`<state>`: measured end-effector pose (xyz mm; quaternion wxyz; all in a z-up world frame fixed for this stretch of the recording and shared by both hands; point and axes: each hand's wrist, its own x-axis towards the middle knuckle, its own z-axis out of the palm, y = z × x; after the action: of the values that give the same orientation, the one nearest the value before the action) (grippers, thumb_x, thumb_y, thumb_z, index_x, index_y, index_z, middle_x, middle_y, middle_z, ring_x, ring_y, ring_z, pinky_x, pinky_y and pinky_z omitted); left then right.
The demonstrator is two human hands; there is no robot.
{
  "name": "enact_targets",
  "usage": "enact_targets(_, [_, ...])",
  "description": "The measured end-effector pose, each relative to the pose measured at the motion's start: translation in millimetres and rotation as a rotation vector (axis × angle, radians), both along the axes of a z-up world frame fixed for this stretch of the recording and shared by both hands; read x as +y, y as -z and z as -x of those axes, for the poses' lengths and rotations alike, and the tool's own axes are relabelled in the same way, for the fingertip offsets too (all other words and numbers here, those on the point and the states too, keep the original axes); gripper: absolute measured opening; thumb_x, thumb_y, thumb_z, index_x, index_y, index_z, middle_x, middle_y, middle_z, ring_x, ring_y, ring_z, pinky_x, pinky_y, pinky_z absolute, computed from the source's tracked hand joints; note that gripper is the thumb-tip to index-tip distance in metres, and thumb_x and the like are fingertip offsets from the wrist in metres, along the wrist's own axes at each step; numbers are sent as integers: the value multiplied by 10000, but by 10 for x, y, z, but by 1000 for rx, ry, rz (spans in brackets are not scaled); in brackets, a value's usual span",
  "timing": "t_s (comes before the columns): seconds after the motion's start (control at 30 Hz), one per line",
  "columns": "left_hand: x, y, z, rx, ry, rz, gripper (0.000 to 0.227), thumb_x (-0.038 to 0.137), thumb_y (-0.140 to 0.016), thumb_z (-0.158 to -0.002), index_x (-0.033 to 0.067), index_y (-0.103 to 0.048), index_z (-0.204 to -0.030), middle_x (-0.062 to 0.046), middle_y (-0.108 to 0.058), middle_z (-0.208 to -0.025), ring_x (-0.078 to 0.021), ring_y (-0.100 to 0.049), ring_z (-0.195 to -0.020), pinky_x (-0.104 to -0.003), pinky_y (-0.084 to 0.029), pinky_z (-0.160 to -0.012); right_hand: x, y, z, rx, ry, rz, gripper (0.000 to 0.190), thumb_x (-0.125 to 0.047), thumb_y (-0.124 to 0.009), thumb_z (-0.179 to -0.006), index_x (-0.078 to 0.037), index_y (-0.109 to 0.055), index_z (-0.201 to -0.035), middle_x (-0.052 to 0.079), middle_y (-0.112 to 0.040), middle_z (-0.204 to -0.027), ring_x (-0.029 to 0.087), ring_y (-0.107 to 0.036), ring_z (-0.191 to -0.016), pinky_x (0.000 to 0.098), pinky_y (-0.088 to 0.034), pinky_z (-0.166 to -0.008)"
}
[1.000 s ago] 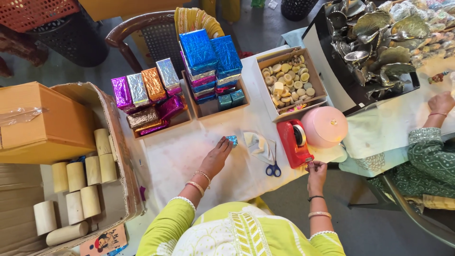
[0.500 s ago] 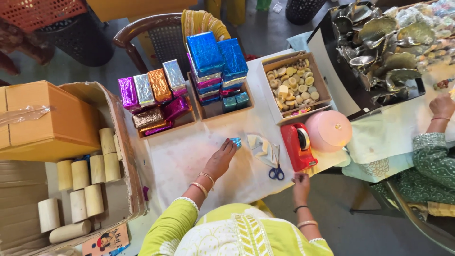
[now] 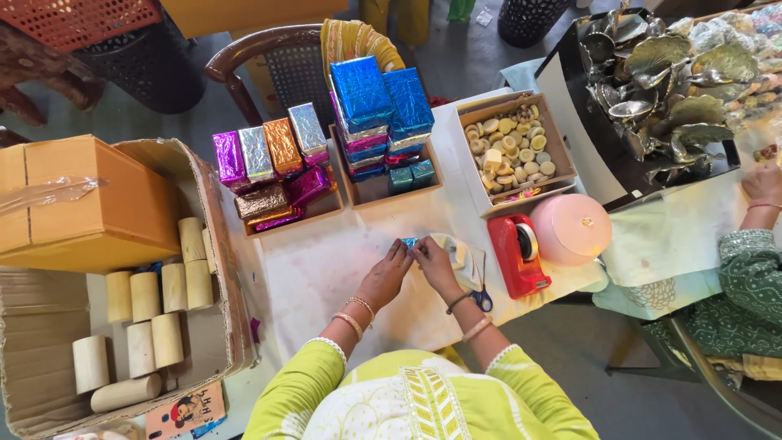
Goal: The recorder is wrapping small cylindrical products in foil and paper packaging at a workstation.
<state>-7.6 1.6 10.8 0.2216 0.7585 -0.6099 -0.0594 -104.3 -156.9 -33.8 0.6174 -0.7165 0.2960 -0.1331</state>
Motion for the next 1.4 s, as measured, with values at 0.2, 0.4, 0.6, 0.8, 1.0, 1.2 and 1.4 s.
enact_targets(0.2, [-1, 21, -11, 13, -9, -10, 564, -101, -561, -797, -66, -488, -1355, -289, -492, -1448, -412, -396, -1442, -415, -443, -1106, 12, -76, -154, 89, 9, 150, 98, -113, -657, -948, -29, -610, -965, 81, -674, -745, 161, -622, -651, 317, -522, -606])
enact_targets(0.4, [-22, 29, -5, 28, -13, -10, 558, -98, -552, -803, -55, -499, -1357, -271, -499, -1456, -402, -397, -1447, -411, -446, -1099, -32, -4, -165, 112, 14, 292, 122, -110, -692, -900, -26, -610, -936, 109, -687, -748, 209, -663, -672, 334, -531, -637])
enact_targets(0.6, [-24, 86, 5, 3, -10, -5, 557, -90, -548, -802, -52, -515, -1356, -269, -501, -1455, -404, -404, -1436, -410, -441, -1099, -124, 36, -188, 103, -82, 273, 158, -96, -708, -875, -41, -569, -928, 96, -677, -744, 215, -654, -668, 330, -525, -628])
enact_targets(0.8, [-23, 109, -15, -9, -14, -9, 494, -81, -554, -809, -55, -536, -1303, -258, -511, -1457, -387, -421, -1439, -405, -433, -1119, -180, -156, -220, 169, -169, 190, 246, -93, -706, -871, -90, -480, -967, 77, -585, -672, 175, -562, -624, 325, -473, -590])
enact_targets(1.0, [6, 66, -48, 24, -27, 19, 473, -75, -575, -813, -43, -552, -1284, -240, -532, -1435, -376, -435, -1435, -407, -433, -1125, -266, -179, -181, 246, -212, 281, 304, -160, -791, -869, -100, -502, -940, 45, -541, -636, 163, -521, -592, 326, -445, -562])
enact_targets(1.2, [8, -45, -66, 109, -10, 47, 424, -54, -614, -801, -12, -567, -1221, -223, -550, -1404, -377, -444, -1422, -424, -441, -1111, -275, -356, -116, 231, -241, 66, 408, -148, -756, -892, -128, -441, -1150, 12, -504, -670, 123, -519, -605, 293, -492, -525])
enact_targets(1.4, [12, -126, -76, 138, -17, 47, 405, -58, -633, -785, -10, -565, -1181, -220, -558, -1376, -378, -448, -1415, -431, -454, -1090, -255, -448, -82, 191, -330, 71, 449, -92, -692, -924, -152, -546, -1344, 56, -599, -799, 155, -608, -727, 319, -562, -642])
